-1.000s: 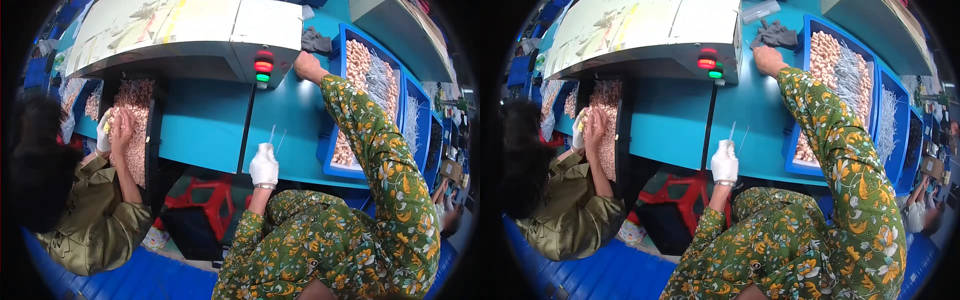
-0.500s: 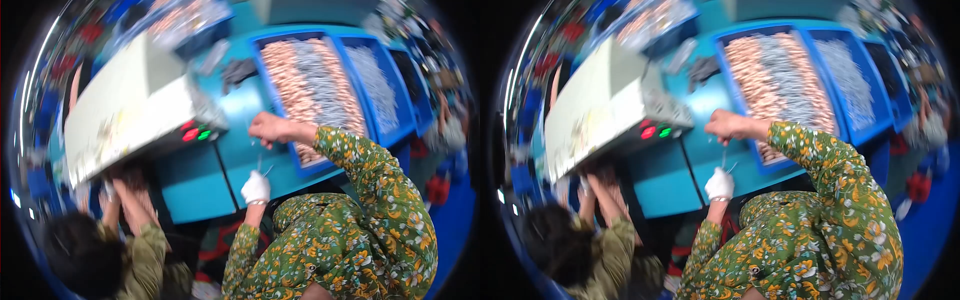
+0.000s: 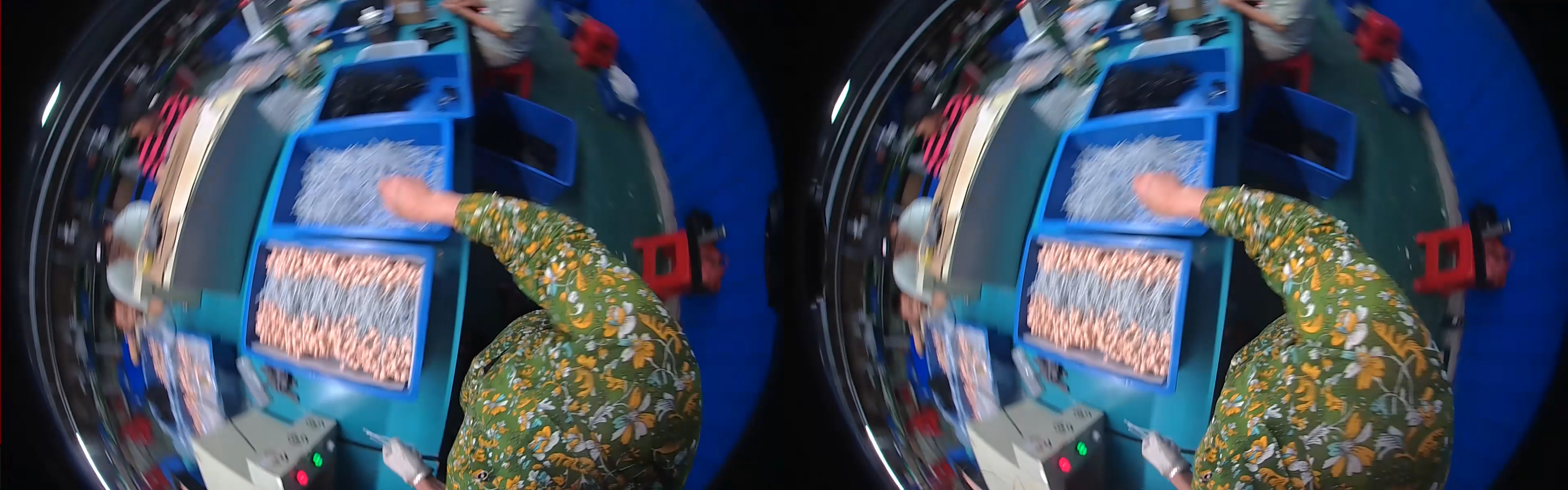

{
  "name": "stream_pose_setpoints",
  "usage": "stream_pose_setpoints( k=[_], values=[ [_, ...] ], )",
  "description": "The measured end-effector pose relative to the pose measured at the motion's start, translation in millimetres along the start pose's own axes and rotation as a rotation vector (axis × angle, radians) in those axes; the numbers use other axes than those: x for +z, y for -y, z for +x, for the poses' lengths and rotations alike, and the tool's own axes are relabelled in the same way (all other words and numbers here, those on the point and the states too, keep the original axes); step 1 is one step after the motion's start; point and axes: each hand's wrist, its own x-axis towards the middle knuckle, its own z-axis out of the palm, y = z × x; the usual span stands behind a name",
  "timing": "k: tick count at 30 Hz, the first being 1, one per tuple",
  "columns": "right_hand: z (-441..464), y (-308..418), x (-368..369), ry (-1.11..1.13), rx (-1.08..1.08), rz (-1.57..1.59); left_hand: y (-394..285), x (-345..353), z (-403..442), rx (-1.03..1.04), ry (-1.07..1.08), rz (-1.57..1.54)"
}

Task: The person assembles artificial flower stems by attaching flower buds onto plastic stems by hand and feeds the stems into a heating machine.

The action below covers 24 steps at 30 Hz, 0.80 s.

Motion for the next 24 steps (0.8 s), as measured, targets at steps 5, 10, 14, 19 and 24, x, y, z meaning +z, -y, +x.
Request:
stream_pose_setpoints(
  k=[5,10,14,19,24],
  values=[
    [-108,-11,-46,-0.093,-0.149,0.519,-122,84,-83,0.115,0.216,-0.038],
    [-237,-91,-27,0.022,0.045,0.6,-189,186,-47,0.376,0.833,-0.177],
    [-350,-173,-18,0.284,0.395,0.393,-266,290,-45,0.343,0.839,-0.131],
    [-465,-252,-34,0.537,1.06,0.31,-309,417,27,0.336,0.756,0.101],
    [-563,-279,10,0.318,1.848,0.414,-312,498,110,0.54,0.561,0.816]
  ],
)
